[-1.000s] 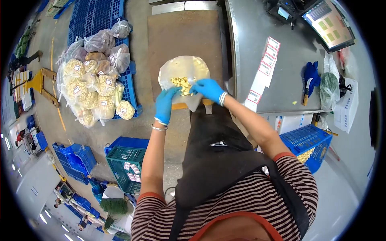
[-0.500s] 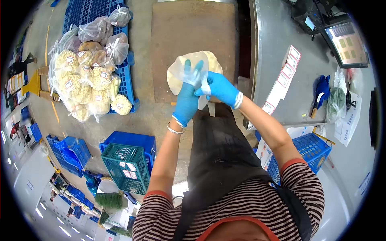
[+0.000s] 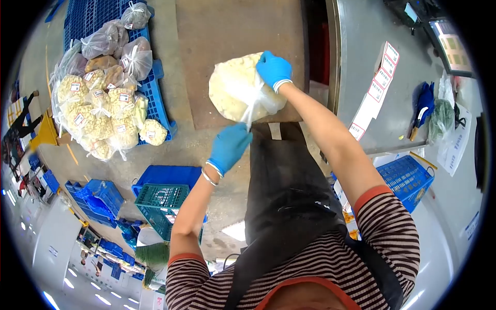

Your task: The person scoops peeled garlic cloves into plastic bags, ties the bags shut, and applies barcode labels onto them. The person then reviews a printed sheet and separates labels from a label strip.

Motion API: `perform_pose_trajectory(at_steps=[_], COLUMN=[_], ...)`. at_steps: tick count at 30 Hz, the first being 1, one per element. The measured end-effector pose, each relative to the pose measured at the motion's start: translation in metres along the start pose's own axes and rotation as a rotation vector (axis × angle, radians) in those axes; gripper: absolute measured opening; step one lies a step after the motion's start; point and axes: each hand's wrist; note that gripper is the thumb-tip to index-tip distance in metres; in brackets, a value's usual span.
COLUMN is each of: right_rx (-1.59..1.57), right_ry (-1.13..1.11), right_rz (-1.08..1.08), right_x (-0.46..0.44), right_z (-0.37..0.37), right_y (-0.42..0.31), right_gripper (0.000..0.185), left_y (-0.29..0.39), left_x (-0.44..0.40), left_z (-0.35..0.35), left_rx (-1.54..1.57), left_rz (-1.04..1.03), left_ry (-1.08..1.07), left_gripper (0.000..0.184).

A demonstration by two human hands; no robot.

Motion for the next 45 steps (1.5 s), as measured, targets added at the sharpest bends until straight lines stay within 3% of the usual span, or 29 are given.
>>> perform_pose_trajectory(at_steps=[2,3,6,8,10,12,14,15,18,19,21,22,25,29,30,32,34,36,37,38,40,42,43,45], right_rx=[-0.099,-0.136,-0.203,-0.207,-0.077,0.124,0.105,0.091,-0.176,-0.462,-0.991,-1.26,-1.341,-0.968,-0.745,-0.427,-0.324,-0.208,-0.113,-0.185,-0.25,-0.261,-0.244,-0.193], right_ry=[0.037,0.035,0.053,0.097,-0.078,-0.16,-0.105,-0.07,-0.158,-0.456,-0.699,-0.813,-0.835,-0.854,-0.77,-0.286,-0.109,0.089,0.034,0.14,0.232,0.322,0.291,0.207], right_rz=[0.022,0.067,0.207,0.312,0.139,0.165,0.118,0.093,0.07,0.019,0.084,0.113,0.065,0.117,0.209,0.256,0.128,0.073,0.04,0.042,0.055,0.224,0.196,0.123], right_x=[0.009,0.015,0.03,0.03,-0.007,-0.016,-0.002,0.002,0.015,0.014,0.046,0.063,0.083,0.082,0.076,0.064,0.04,0.013,0.015,0.018,0.019,0.022,0.019,0.01], right_z=[0.001,0.002,0.012,0.023,0.038,0.025,0.018,0.018,0.044,0.055,0.088,0.105,0.125,0.093,0.078,0.072,0.057,0.013,0.01,-0.001,0.0,-0.004,-0.005,-0.005], right_y=[-0.007,-0.012,-0.024,-0.03,-0.02,0.002,0.004,0.003,0.021,0.031,0.017,0.011,-0.011,-0.005,-0.001,-0.006,0.0,0.016,0.011,0.009,0.002,0.0,-0.001,-0.001], right_gripper=[0.02,0.02,0.02,0.02,0.024,0.028,0.032,0.033,0.033,0.036,0.035,0.035,0.037,0.027,0.024,0.022,0.02,0.023,0.023,0.021,0.019,0.018,0.017,0.017], left_y=[-0.004,-0.011,-0.006,-0.026,-0.004,0.022,0.024,0.022,0.025,0.026,0.022,0.024,0.026,0.013,0.011,-0.002,-0.006,0.023,0.023,0.015,-0.011,-0.032,-0.023,0.014], left_x=[-0.001,-0.012,-0.048,-0.04,-0.012,0.005,0.01,0.011,0.01,0.007,-0.019,-0.034,-0.075,-0.101,-0.101,-0.093,-0.081,-0.067,-0.061,-0.054,-0.043,-0.042,-0.042,-0.037], left_z=[0.003,0.004,0.001,-0.032,-0.047,-0.031,-0.024,-0.011,0.031,0.04,0.048,0.052,0.048,0.036,0.032,0.019,0.013,0.013,0.011,0.009,0.014,0.021,0.016,0.01], left_rx=[0.223,0.464,0.494,0.173,-0.151,-0.223,-0.218,-0.067,0.696,0.981,1.639,1.55,1.301,1.069,1.031,1.02,0.877,0.548,0.51,0.475,0.711,0.609,0.542,0.276], left_rz=[0.423,0.768,0.794,0.437,0.182,0.08,0.06,0.037,0.248,0.299,0.349,0.332,0.279,0.183,0.157,0.299,0.451,0.301,0.289,0.281,0.544,0.735,0.74,0.434], left_ry=[-0.011,-0.171,-0.117,-0.008,-0.016,-0.012,-0.007,-0.011,0.2,0.275,0.34,0.312,0.192,-0.024,-0.075,-0.013,-0.064,-0.179,-0.157,-0.13,-0.025,-0.019,0.027,-0.016], left_gripper=[0.041,0.044,0.045,0.038,0.029,0.028,0.037,0.032,0.027,0.032,0.051,0.055,0.067,0.08,0.083,0.068,0.049,0.024,0.024,0.025,0.03,0.034,0.037,0.039])
Point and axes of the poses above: each hand's wrist, its own x-axis away from the middle knuckle, its own z-axis out of the back of the hand, y = z × x
